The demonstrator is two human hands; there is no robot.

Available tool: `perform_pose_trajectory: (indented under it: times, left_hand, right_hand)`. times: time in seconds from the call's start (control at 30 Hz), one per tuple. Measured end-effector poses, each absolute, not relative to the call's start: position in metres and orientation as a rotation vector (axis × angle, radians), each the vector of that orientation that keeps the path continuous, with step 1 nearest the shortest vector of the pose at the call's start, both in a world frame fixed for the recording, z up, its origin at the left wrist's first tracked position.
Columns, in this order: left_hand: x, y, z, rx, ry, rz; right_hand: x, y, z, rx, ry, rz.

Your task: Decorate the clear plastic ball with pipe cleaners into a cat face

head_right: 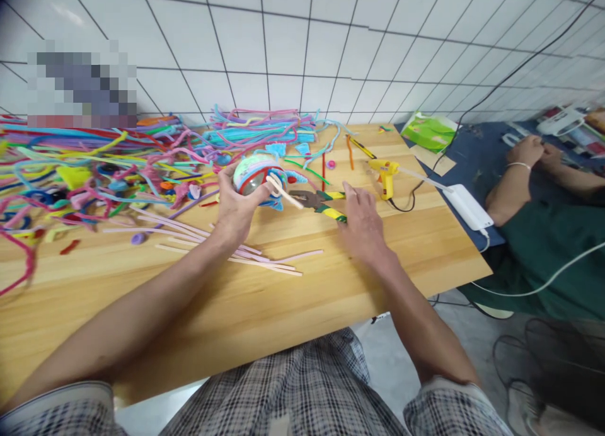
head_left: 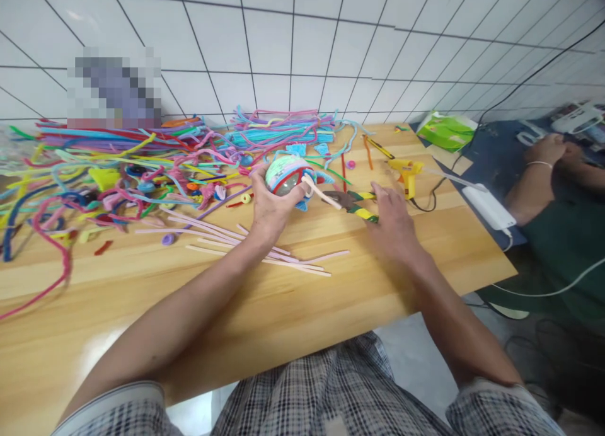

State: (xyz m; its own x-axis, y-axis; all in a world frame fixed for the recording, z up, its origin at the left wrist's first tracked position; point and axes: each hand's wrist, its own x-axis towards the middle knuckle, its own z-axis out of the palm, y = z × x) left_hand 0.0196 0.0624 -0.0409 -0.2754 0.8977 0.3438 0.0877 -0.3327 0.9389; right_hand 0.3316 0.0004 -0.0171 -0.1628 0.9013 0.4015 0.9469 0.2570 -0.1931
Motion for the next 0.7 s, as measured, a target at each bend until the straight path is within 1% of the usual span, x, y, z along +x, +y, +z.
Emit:
perform_pose_trajectory:
  times: [0.2,0.33,0.4,0.5,0.6,0.7]
  left_hand:
    - [0.020,0.071,-0.034,1.099,1.267,1.605]
    - [0.020,0.070,-0.031,1.063,1.257,1.595]
    - [0.021,0.067,-0.031,1.088,1.264,1.592]
    - [0.021,0.063,-0.031,1.162,1.257,1.583]
    - [0.022,0.059,-0.033,1.232,1.278,1.555]
    - [0.023,0.056,-0.035,1.270,1.320,1.515]
  right_hand:
    - [0.380,-0.018,-0.022,-1.924,-2.216,-0.097]
    - [0.380,-0.028,-0.013,-1.978,-2.279,-0.045]
    - [0.364,-0.030,-0.001,-1.901,-2.283,-0.110]
    - [0.322,-0.023,0.018,-1.634,-2.268,-0.251]
    - [0.275,-0.011,0.030,-1.331,-2.370,-0.278]
    - [0.244,0.001,0.035,-1.136,-2.468,-0.205]
